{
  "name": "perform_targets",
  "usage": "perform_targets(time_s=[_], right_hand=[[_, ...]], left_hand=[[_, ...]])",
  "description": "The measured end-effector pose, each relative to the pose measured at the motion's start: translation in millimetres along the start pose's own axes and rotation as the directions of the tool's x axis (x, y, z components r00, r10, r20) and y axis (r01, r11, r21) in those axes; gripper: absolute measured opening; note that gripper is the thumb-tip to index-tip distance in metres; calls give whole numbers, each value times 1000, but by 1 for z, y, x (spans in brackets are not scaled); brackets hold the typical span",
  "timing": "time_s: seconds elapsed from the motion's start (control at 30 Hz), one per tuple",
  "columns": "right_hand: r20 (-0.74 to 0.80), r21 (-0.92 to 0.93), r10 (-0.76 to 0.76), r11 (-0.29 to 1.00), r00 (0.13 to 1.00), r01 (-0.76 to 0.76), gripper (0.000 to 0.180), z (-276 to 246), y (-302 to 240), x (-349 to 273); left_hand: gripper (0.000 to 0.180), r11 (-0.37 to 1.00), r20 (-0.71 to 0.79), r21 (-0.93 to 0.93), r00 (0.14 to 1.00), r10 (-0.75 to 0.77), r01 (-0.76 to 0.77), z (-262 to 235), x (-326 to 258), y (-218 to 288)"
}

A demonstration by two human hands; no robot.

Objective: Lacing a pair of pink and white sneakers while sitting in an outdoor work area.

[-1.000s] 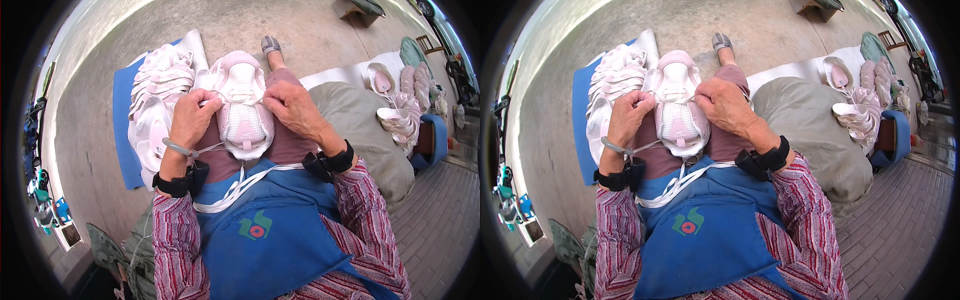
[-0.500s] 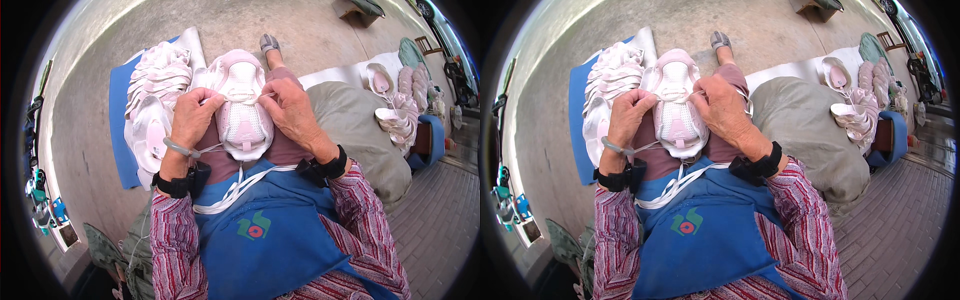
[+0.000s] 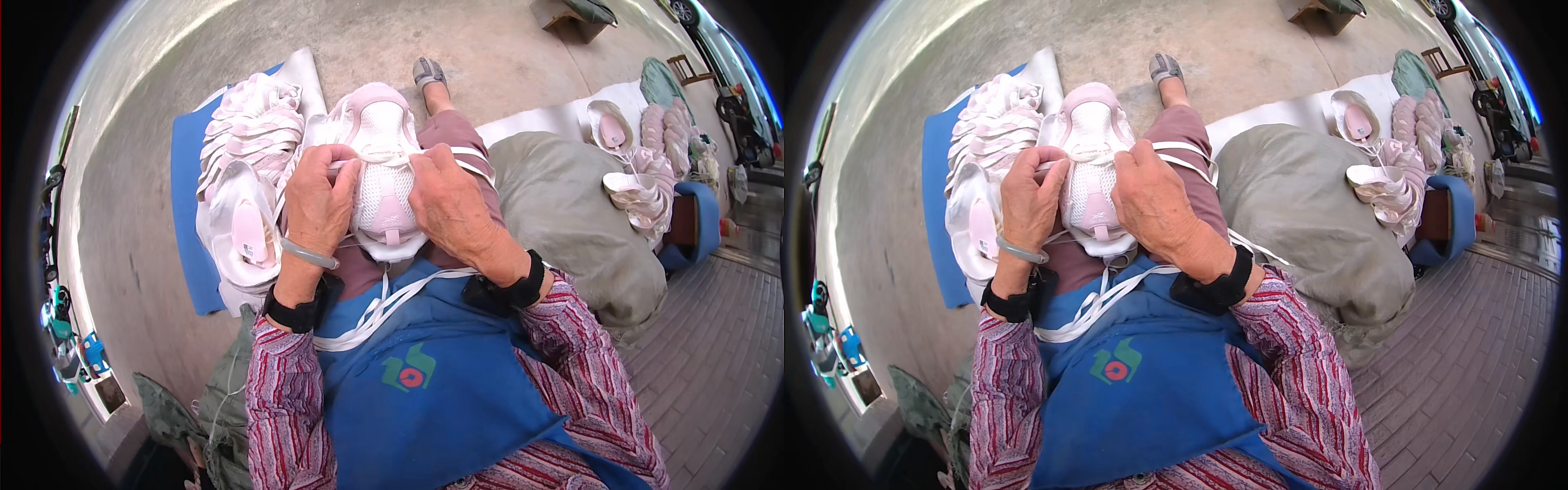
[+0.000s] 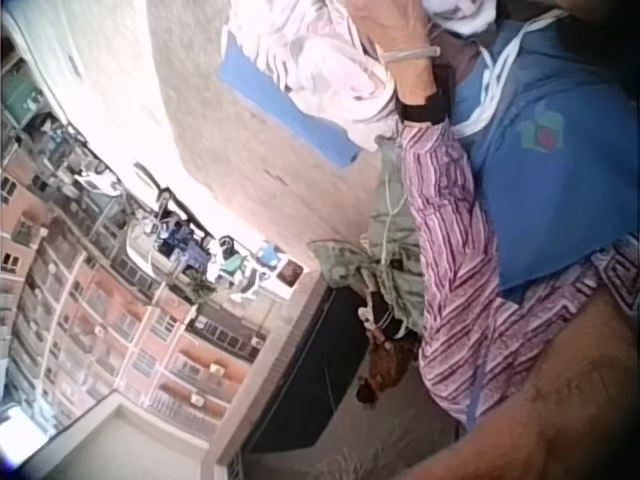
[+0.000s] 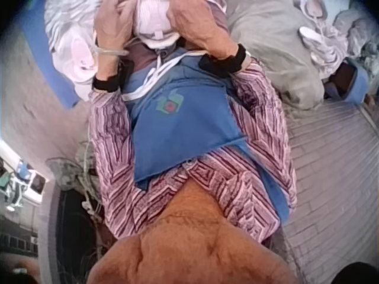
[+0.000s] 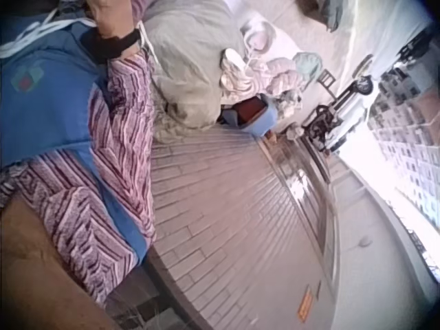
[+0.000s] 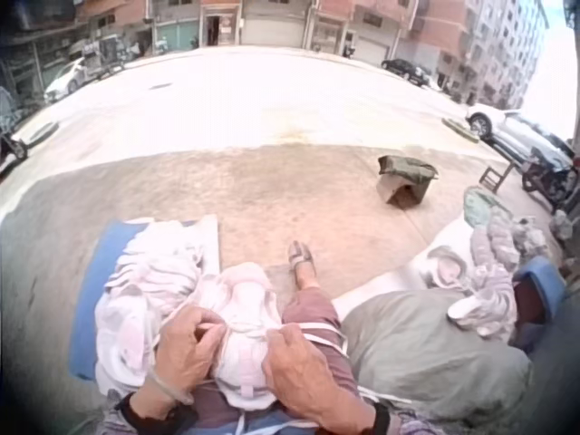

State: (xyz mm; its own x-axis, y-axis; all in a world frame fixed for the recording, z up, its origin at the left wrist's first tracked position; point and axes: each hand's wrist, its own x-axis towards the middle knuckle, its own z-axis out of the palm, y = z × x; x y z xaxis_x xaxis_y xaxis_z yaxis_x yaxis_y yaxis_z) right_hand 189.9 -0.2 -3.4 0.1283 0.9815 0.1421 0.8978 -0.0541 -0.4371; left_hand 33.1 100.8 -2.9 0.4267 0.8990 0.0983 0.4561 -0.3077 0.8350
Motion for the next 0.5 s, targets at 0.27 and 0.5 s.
perform_targets(time_s=[0.27,0.5], right_hand=[[-129,50,-117,991,985,124,28,-3,2,-8],[-75,-338,-201,927,977,165,17,-9,-17,11]], left_hand=[[42,857,106,400,945,309,-325,5,-26,-2],[47,861,42,415,951,306,-295,18,-25,-14]])
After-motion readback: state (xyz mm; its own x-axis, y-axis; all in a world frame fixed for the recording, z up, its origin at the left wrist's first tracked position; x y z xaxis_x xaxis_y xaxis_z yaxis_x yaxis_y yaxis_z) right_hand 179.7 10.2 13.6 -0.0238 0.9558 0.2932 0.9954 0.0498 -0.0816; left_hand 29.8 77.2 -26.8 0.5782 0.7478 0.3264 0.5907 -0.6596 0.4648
